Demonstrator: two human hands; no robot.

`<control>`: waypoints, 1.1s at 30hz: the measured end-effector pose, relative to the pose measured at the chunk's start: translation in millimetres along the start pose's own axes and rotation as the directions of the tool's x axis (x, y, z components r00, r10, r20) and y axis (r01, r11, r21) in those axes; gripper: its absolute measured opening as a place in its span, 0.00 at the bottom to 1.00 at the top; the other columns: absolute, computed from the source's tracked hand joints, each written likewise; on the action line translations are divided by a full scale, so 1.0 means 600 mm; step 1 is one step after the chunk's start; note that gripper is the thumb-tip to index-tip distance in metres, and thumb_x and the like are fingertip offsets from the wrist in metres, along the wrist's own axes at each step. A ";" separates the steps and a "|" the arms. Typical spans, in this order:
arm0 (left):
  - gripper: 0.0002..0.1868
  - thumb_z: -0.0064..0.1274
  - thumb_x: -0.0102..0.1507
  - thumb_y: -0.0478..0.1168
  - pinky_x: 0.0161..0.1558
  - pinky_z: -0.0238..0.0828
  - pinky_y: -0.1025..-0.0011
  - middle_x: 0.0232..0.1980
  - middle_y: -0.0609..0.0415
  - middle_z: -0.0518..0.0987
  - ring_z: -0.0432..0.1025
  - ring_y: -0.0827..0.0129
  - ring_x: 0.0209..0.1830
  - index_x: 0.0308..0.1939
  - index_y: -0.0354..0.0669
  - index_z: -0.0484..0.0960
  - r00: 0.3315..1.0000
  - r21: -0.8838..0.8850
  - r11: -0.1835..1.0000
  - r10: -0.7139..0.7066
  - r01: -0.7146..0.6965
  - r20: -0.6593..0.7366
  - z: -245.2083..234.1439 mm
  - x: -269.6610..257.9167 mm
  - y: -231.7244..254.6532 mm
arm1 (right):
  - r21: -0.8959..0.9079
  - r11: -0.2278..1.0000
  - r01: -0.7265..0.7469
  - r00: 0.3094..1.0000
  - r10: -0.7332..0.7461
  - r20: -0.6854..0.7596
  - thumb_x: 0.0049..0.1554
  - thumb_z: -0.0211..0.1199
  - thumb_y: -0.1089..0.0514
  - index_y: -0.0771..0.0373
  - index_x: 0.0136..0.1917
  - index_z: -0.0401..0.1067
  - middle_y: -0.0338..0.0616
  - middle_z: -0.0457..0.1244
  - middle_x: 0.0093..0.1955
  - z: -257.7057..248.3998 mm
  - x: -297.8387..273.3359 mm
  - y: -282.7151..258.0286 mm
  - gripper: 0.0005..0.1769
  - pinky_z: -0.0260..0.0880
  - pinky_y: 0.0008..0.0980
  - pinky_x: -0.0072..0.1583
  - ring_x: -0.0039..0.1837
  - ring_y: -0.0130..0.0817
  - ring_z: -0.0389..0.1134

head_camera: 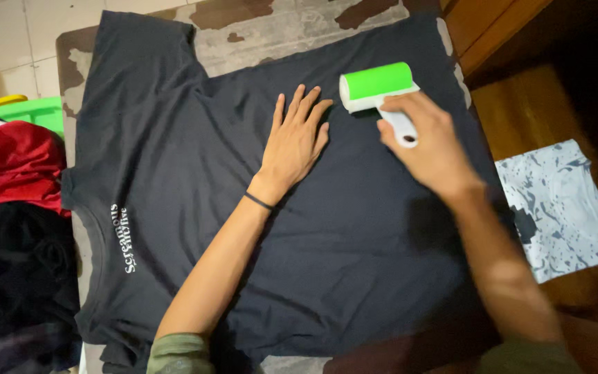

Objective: The person uses a green lint roller to remove lint from a dark gray t-shirt laid on a table. They roll the tool over the front and back of the shirt, smooth the fabric with their hands, and continue rolling until the clip ends.

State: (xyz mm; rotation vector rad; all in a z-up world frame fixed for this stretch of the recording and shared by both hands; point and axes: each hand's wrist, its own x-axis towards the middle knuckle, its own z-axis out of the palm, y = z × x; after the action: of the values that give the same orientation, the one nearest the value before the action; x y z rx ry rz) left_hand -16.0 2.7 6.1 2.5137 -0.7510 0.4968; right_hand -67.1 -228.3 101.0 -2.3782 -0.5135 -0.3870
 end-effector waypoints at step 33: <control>0.23 0.51 0.69 0.38 0.80 0.43 0.48 0.77 0.47 0.65 0.52 0.51 0.82 0.69 0.43 0.73 0.963 -0.175 0.955 -0.213 0.241 0.163 -0.088 -0.065 0.052 | 0.114 0.987 -0.116 0.978 0.134 -0.162 0.57 0.68 0.67 0.65 0.57 0.74 0.54 0.67 0.66 0.073 -0.107 -0.016 0.15 0.73 0.38 0.66 0.65 0.46 0.71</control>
State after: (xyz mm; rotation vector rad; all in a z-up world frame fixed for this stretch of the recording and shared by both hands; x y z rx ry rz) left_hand -75.5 23.4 42.2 2.4289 -0.5219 0.1567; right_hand -121.9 -209.4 48.1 -2.2395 -0.2968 -0.4880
